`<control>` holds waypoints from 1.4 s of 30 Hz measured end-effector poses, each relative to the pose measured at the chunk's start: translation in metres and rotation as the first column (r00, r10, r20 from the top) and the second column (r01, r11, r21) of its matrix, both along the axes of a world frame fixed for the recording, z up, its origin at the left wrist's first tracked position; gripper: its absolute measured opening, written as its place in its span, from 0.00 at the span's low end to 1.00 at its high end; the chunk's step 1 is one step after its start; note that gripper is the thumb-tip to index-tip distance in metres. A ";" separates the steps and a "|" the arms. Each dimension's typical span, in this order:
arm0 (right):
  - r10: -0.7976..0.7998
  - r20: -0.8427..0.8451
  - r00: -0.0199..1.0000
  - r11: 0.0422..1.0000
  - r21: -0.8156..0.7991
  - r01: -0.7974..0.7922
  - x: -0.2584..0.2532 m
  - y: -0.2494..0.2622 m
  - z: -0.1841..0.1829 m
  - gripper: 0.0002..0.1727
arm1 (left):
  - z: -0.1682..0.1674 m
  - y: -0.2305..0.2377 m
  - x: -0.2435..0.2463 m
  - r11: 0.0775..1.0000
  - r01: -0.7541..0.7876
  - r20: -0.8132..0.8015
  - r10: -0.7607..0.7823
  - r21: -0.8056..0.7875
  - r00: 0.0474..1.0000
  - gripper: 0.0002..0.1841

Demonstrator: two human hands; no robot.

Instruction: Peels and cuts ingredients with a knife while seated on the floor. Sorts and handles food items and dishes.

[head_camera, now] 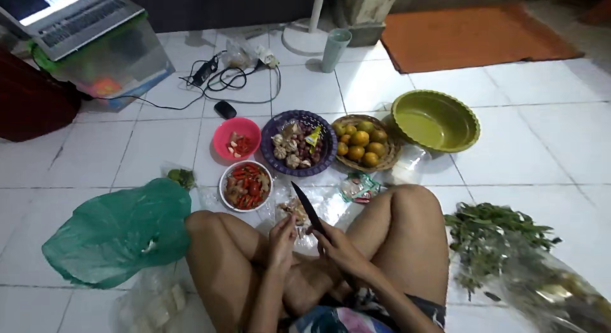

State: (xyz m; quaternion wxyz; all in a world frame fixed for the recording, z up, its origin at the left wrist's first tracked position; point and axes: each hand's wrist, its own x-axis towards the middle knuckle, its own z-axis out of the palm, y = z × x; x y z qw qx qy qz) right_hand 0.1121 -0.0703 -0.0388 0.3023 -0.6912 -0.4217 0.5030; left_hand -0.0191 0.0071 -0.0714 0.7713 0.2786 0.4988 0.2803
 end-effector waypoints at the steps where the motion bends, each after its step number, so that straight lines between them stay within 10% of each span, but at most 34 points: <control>1: 0.029 0.025 0.999 0.999 0.026 -0.029 0.000 -0.002 0.001 0.17 | 0.003 0.000 -0.001 1.000 -0.001 0.016 0.001 -0.021 1.000 0.11; 16: 0.119 0.260 0.958 0.963 0.205 -0.176 -0.007 -0.011 0.020 0.31 | 0.034 -0.006 0.000 0.991 -0.087 0.096 0.097 -0.102 0.991 0.10; 24: -0.035 0.306 0.951 0.937 0.341 -0.076 -0.011 -0.015 0.014 0.30 | 0.051 -0.020 0.004 0.974 -0.179 0.042 0.175 0.136 0.984 0.11; 42: -0.072 -0.339 0.938 0.879 0.422 0.220 -0.012 -0.013 0.018 0.29 | 0.048 -0.028 0.009 0.756 -0.225 0.074 0.228 0.615 0.971 0.06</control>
